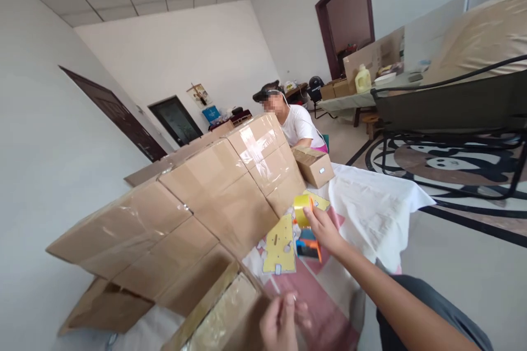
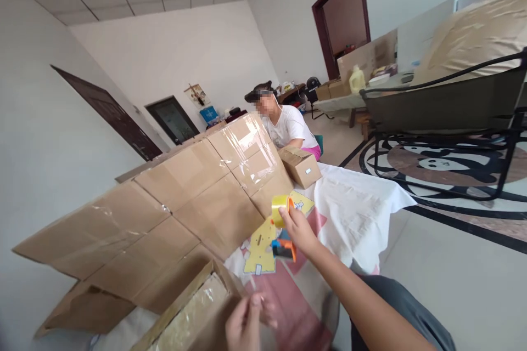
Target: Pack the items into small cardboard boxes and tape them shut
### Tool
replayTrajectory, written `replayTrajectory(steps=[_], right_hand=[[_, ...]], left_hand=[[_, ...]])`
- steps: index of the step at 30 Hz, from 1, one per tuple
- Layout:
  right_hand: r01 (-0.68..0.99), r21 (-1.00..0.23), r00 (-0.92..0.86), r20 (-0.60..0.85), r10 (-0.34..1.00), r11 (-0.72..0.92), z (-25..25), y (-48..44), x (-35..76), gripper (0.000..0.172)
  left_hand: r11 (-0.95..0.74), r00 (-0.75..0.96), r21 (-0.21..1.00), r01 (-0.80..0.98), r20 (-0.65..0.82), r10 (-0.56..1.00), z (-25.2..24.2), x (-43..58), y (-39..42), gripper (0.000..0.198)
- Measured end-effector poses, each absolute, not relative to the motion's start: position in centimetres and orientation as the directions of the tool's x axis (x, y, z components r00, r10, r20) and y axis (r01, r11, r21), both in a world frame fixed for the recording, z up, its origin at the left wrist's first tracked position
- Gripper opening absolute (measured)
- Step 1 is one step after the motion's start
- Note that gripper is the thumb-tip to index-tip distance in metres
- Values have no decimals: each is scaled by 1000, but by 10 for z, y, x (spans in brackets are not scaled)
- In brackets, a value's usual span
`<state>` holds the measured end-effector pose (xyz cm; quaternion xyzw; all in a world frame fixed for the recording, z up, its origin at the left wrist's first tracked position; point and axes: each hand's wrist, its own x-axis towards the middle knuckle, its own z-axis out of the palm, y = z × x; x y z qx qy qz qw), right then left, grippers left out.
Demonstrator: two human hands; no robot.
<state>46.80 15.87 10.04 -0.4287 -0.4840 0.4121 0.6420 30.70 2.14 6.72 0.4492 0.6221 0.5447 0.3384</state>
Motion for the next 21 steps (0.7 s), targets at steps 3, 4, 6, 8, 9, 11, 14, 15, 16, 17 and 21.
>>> replayTrajectory(steps=[3,4,6,8,9,11,14,15,16,17,21], right_hand=[[-66,-979,239,171,956,191,76,193,475,54],[-66,-987,242,127,962,146,69,199,476,51],[-81,-995,245,36,969,57,58,205,478,41],[-103,-995,266,-40,963,-13,51,205,481,32],[-111,-993,280,-66,958,-36,50,203,482,28],[-115,-991,310,-99,945,-66,50,199,485,23],[-107,-993,397,-95,913,-57,59,188,486,25],[-80,-997,448,-44,893,-9,65,181,483,27],[-43,-997,484,38,874,67,73,173,479,27],[-4,-987,480,142,866,163,81,162,473,26],[-18,-852,22,522,853,523,119,103,432,14]], left_hand=[[-21,-333,1000,22,27,943,79,301,31,56],[-40,-318,999,0,38,947,85,297,33,52],[-109,-304,992,-56,87,949,98,291,34,45],[-188,-303,977,-99,150,941,110,284,32,43],[-223,-304,969,-103,182,935,115,281,30,42],[-262,-296,961,-92,225,928,124,275,26,41],[-309,-289,950,-47,283,914,130,265,16,41],[-326,-292,945,-31,303,907,131,261,12,40],[-345,-296,938,-18,324,898,131,258,7,38],[-362,-299,932,-10,343,890,130,254,3,36],[-397,-293,918,4,380,877,121,247,-15,33]])
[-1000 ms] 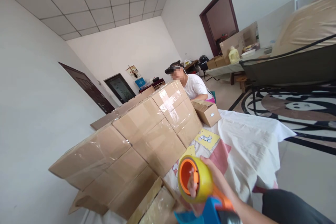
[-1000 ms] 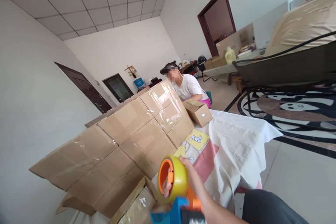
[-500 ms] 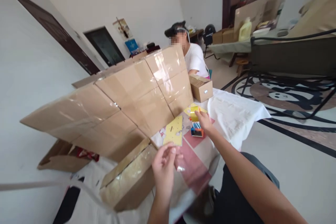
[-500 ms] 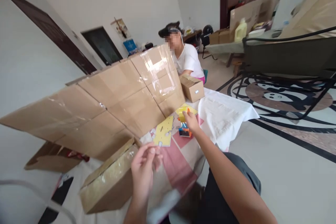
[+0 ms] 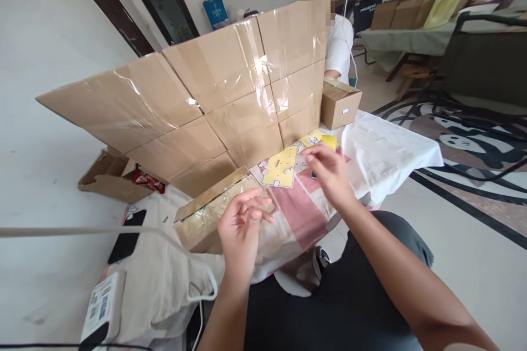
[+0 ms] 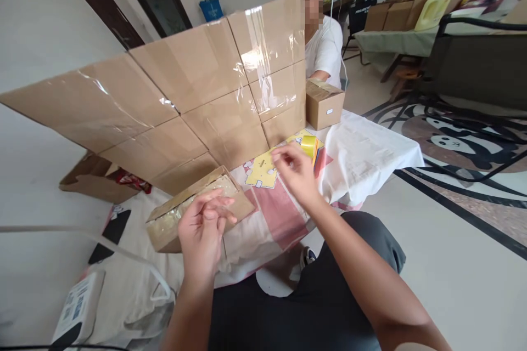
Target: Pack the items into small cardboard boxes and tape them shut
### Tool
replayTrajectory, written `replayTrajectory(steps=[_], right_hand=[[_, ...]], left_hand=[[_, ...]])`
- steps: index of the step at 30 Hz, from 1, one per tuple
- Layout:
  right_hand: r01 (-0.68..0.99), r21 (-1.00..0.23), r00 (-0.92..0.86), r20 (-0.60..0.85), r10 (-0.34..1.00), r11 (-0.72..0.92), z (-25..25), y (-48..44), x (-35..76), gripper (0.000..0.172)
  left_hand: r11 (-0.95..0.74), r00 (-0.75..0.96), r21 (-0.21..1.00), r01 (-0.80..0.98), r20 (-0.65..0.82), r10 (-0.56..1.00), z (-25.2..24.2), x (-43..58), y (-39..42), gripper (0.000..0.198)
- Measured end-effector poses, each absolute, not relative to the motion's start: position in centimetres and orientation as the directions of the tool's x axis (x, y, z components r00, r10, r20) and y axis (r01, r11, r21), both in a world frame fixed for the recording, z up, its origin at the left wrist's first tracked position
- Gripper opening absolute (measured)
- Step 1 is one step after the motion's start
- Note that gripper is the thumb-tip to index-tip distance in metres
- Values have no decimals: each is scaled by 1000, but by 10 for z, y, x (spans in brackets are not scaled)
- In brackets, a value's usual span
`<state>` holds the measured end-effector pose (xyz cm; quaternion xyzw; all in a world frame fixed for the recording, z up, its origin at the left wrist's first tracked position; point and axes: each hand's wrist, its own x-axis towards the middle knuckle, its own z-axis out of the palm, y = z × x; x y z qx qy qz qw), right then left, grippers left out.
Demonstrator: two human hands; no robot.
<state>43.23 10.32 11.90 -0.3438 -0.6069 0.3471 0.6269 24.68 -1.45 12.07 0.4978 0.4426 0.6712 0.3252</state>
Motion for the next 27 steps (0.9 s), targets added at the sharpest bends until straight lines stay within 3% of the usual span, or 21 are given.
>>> replayTrajectory(steps=[3,9,12,15,17,19,22,24,27], right_hand=[[-140,-748,-245,661,710,648,136,61,398,9],[-164,-614,-364,765,531,772,141,27,368,11],[-243,-632,-219,775,593,736,151,21,380,9],[-289,-684,-16,703,711,670,167,14,401,9],[-273,-744,-23,639,768,611,176,10,410,13],[-244,-818,-126,559,819,521,181,9,409,16],[-205,-879,-307,475,825,430,182,16,384,16],[-171,-901,-415,434,800,400,179,28,355,16],[-79,-901,-508,405,760,427,165,57,306,17]], left_hand=[[-381,-299,924,0,364,882,111,246,-23,36],[-122,-295,985,-120,82,952,99,226,-36,62],[-28,-297,1000,-10,24,955,99,206,-55,64],[-30,-424,963,266,145,894,99,188,-74,39],[-124,-401,829,545,387,830,101,178,-78,25],[-185,-261,574,798,605,752,103,169,-72,28],[-11,-177,306,952,578,796,104,157,-56,70],[46,-174,255,966,505,845,100,151,-49,86],[31,-155,247,969,500,852,91,146,-49,94]])
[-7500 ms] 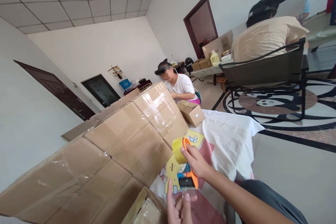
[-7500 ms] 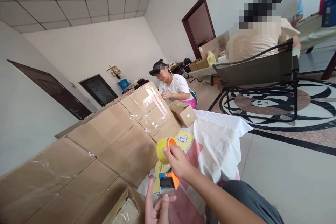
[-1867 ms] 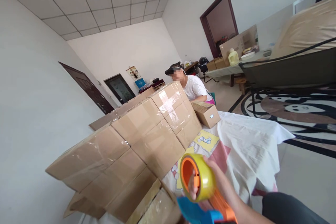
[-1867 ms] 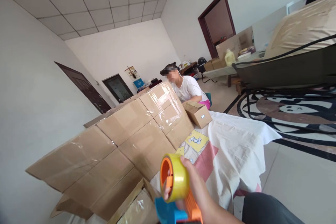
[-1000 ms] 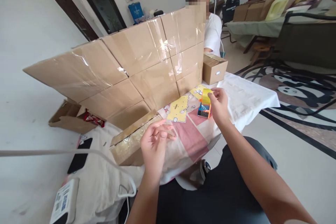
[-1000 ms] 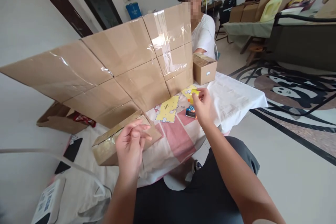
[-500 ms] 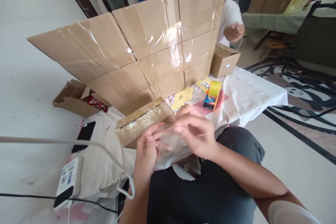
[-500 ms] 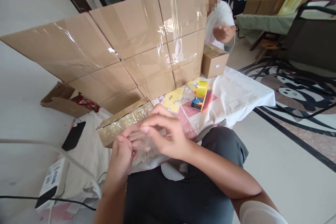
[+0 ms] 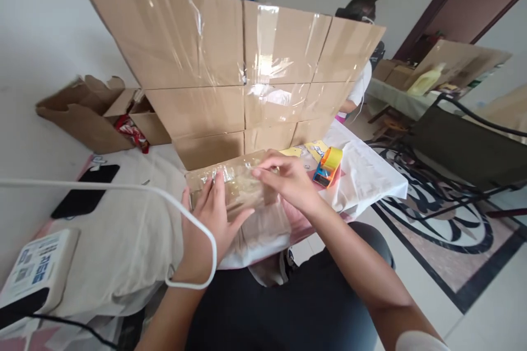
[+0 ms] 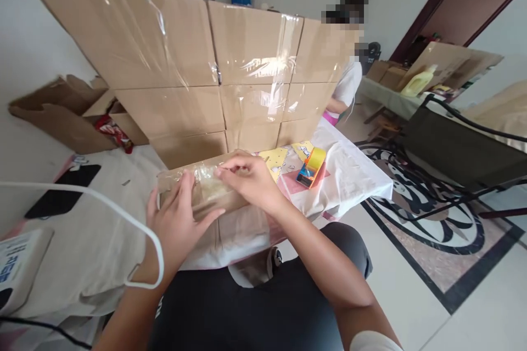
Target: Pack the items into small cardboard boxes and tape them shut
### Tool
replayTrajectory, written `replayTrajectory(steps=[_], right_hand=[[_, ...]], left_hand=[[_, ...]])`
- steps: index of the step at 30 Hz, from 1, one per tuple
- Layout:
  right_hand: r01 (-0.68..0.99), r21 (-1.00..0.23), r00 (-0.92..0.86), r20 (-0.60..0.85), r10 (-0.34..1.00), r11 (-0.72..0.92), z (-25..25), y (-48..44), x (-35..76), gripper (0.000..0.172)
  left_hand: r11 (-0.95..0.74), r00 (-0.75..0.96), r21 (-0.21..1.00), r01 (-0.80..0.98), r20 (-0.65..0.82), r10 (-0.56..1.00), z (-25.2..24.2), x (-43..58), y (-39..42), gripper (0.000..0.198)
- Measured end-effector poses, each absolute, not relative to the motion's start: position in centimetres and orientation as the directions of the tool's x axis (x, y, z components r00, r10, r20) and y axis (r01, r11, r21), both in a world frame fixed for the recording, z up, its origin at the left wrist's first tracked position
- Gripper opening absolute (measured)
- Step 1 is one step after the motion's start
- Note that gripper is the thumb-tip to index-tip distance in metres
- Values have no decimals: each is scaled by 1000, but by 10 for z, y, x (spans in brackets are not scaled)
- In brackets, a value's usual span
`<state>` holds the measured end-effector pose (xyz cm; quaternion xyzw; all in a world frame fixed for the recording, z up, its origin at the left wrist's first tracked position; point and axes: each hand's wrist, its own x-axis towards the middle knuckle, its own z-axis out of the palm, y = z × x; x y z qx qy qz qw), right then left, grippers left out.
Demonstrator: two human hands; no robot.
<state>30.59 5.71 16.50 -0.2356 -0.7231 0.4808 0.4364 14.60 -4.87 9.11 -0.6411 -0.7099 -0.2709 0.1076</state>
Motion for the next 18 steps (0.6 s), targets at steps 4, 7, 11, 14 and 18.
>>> replayTrajectory(steps=[4,7,11,14,18], right_hand=[[131,-827,-611,367,702,546,140,98,259,11],[230,-770,-675,314,668,595,129,112,248,8],[154,-803,-645,359,674,575,132,117,249,6],[115,-843,-602,362,712,525,136,121,251,10],[72,-878,-589,346,731,473,140,126,256,16]], left_hand=[[-5,-95,185,983,526,845,85,143,-52,78],[-6,-67,135,991,530,846,83,142,-51,56],[-22,-61,144,989,549,834,82,144,-51,50],[-17,-70,150,989,553,830,83,146,-53,48],[-1,-82,146,989,559,825,83,147,-52,46]])
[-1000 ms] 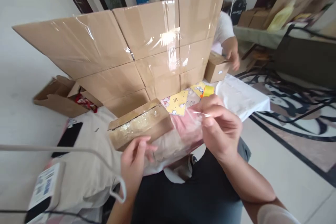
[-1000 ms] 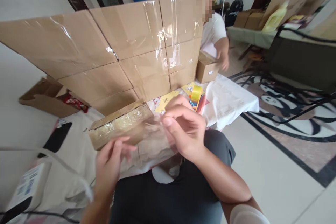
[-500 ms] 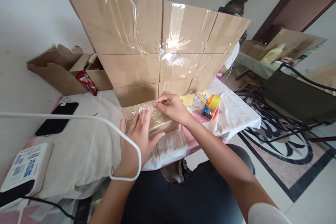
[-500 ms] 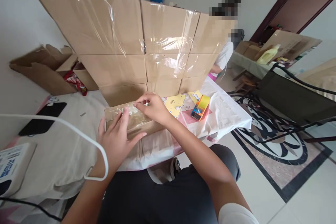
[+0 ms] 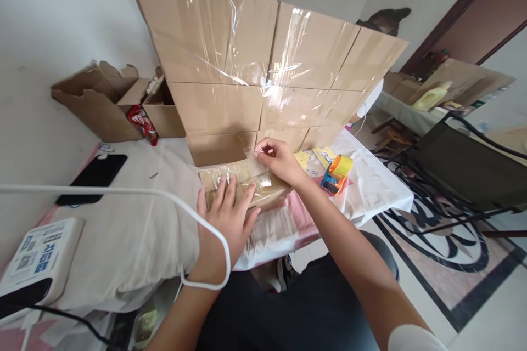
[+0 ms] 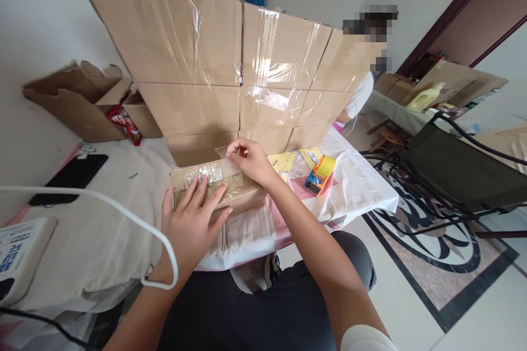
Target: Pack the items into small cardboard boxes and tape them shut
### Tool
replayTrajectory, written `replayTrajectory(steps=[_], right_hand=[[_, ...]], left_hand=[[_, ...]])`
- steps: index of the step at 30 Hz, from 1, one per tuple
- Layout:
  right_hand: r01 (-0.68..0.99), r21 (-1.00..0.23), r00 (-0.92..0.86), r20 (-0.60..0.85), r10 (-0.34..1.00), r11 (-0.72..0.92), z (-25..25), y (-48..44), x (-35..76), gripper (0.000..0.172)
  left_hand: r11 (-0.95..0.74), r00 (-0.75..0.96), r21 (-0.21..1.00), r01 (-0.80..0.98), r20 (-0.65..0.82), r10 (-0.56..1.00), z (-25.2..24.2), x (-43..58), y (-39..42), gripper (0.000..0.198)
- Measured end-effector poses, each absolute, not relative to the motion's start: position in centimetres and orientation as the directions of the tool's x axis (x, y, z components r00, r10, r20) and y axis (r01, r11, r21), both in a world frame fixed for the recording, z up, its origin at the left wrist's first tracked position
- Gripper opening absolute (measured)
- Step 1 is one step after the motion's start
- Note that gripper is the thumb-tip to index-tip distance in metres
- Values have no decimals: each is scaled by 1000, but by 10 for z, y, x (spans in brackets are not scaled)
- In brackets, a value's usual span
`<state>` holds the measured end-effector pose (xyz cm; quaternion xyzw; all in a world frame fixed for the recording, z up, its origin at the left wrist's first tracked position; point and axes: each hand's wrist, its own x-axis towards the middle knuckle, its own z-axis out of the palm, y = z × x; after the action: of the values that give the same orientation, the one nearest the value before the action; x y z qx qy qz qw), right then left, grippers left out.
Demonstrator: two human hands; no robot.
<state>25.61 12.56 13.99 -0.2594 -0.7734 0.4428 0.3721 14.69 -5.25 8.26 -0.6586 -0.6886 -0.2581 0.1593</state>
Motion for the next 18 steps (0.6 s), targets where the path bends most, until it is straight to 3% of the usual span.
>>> replayTrajectory(steps=[6,11,18], right_hand=[[-227,-921,-558,389,733,316,171,107,287,30],[-206,-951,-638,308,706,229,196,80,305,41],[-134,-981,-752,191,631,137,173,62,266,34]], left_hand=[[-5,-82,148,989,572,816,84,146,-51,40],[-63,-69,182,981,636,769,81,148,-50,49],[-126,-231,353,927,804,549,68,138,-53,71]])
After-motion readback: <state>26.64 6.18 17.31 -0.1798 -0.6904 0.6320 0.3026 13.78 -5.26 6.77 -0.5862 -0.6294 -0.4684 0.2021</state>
